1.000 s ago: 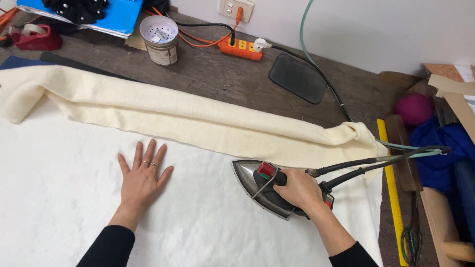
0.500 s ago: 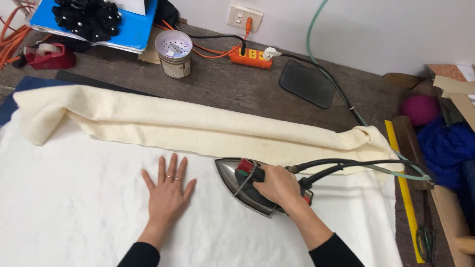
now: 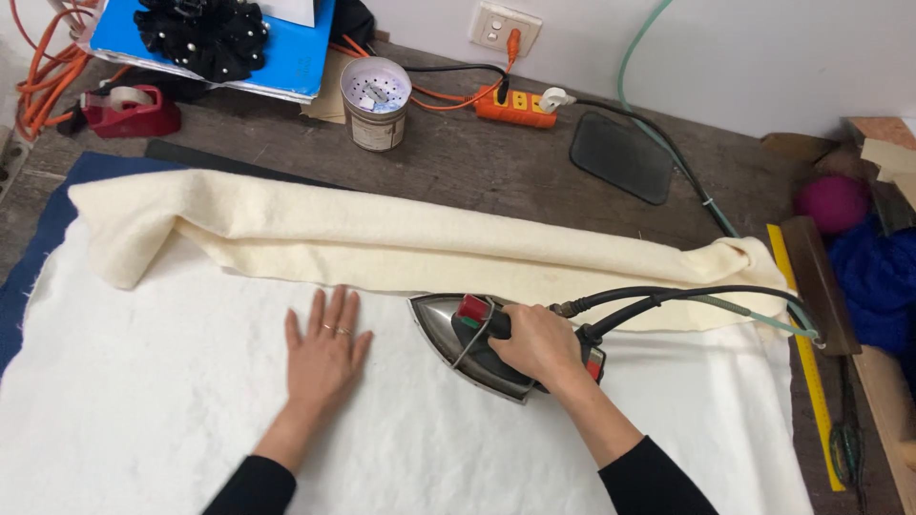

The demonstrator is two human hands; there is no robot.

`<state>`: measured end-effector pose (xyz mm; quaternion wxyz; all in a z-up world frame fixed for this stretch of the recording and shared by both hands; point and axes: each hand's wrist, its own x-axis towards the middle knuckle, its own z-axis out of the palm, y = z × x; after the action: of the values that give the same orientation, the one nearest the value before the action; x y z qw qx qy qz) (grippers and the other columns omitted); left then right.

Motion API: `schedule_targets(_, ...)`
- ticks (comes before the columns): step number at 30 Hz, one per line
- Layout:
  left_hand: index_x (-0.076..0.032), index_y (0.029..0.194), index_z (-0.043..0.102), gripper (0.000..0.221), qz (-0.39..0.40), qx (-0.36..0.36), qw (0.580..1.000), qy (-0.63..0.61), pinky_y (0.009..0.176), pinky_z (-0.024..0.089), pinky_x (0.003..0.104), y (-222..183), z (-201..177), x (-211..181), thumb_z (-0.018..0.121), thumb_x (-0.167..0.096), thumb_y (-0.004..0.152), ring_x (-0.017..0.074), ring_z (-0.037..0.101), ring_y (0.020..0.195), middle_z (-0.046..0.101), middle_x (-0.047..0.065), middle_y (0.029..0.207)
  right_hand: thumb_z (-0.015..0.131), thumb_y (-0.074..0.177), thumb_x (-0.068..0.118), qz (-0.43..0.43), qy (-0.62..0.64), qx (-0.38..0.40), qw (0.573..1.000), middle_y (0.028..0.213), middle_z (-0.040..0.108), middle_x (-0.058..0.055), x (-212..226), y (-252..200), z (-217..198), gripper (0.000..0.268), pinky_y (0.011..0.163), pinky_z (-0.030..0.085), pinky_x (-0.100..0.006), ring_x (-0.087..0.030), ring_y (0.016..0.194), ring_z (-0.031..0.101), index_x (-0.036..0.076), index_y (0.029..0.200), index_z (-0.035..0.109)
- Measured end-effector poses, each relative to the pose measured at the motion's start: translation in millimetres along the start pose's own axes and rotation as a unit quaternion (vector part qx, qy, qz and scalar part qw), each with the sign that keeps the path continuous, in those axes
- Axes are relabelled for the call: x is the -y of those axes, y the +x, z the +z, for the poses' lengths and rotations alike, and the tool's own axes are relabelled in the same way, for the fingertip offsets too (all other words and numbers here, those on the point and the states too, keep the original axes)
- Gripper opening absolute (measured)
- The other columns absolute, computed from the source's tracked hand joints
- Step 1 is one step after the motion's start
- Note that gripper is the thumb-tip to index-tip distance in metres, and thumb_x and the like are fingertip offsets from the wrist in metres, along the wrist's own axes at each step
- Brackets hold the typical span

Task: Ironing a white fabric layer onto a blue fabric base on a work table using a steam iron.

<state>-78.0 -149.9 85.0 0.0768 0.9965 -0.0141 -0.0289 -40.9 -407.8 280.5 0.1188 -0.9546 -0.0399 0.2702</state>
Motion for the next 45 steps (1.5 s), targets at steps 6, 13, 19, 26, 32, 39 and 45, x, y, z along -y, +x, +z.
schedule_targets(6,-0.036,0.149,0.031,0.057,-0.003,-0.006,0.999,0.052,0.113,0.022,0.053,31.5,8.4,64.7,0.030,-0.057,0.097,0.0204,0.023,0.147,0.039,-0.005,0.148,0.064,0.087,0.024,0.008,-0.010,-0.015,1.000,0.107,0.066,-0.029,4.6,-3.3,1.8,0.047,0.084,0.056,-0.060,-0.046,0.102,0.065,-0.005,0.124,0.057)
schedule_targets(13,-0.042,0.152,0.023,0.067,-0.001,-0.004,0.999,0.040,0.105,0.028,0.054,57.6,-35.9,70.8,0.048,-0.050,0.090,0.0297,0.023,0.143,0.038,-0.006,0.147,0.064,0.086,0.024,0.013,-0.025,-0.020,0.999,0.107,0.066,-0.027,5.5,-3.3,4.7,0.047,0.083,0.059,-0.057,-0.043,0.102,0.066,-0.003,0.124,0.058)
schedule_targets(19,-0.041,0.152,0.022,0.072,-0.006,0.033,0.999,0.035,0.109,0.018,0.067,79.9,-49.2,69.0,0.055,-0.035,0.088,0.0370,-0.002,0.149,0.024,-0.010,0.158,0.065,0.086,0.026,0.021,-0.001,-0.019,1.000,0.109,0.066,-0.026,16.3,2.9,7.9,0.048,0.085,0.056,-0.058,-0.043,0.103,0.065,-0.001,0.125,0.058)
schedule_targets(26,-0.033,0.143,0.043,0.059,0.057,-0.021,0.998,0.025,0.105,0.037,0.050,69.6,-42.0,103.5,0.057,-0.017,0.088,0.0332,0.018,0.148,0.041,-0.008,0.148,0.067,0.083,0.027,0.013,0.035,-0.022,0.999,0.104,0.067,-0.028,56.3,21.0,6.8,0.049,0.086,0.053,-0.061,-0.046,0.102,0.065,-0.005,0.119,0.062)
schedule_targets(32,-0.032,0.134,0.055,0.050,0.038,-0.095,0.994,0.039,0.109,0.039,0.041,52.9,-16.1,150.6,0.053,-0.014,0.088,0.0261,0.031,0.147,0.053,-0.011,0.138,0.068,0.079,0.035,-0.017,0.011,-0.016,1.000,0.102,0.069,-0.024,94.1,51.2,23.6,0.049,0.082,0.055,-0.058,-0.041,0.098,0.067,0.000,0.114,0.066)
schedule_targets(39,-0.028,0.147,0.040,0.057,-0.068,-0.063,0.995,0.027,0.115,0.021,0.057,-18.2,-20.7,109.8,0.045,-0.042,0.092,0.0305,0.023,0.149,0.038,-0.002,0.155,0.066,0.081,0.027,-0.083,0.022,-0.011,0.996,0.098,0.067,-0.030,139.0,61.5,24.2,0.046,0.079,0.054,-0.060,-0.048,0.094,0.066,-0.007,0.112,0.064)
schedule_targets(45,-0.036,0.151,0.017,0.061,-0.108,-0.037,0.992,-0.061,0.108,-0.002,0.067,-44.2,-32.2,107.5,0.023,-0.054,0.093,0.0330,0.002,0.147,0.012,-0.003,0.160,0.059,0.081,0.029,-0.017,-0.029,0.001,0.999,0.089,0.068,-0.010,151.0,70.5,38.2,0.021,0.075,0.048,-0.045,-0.037,0.084,0.063,0.009,0.087,0.061)
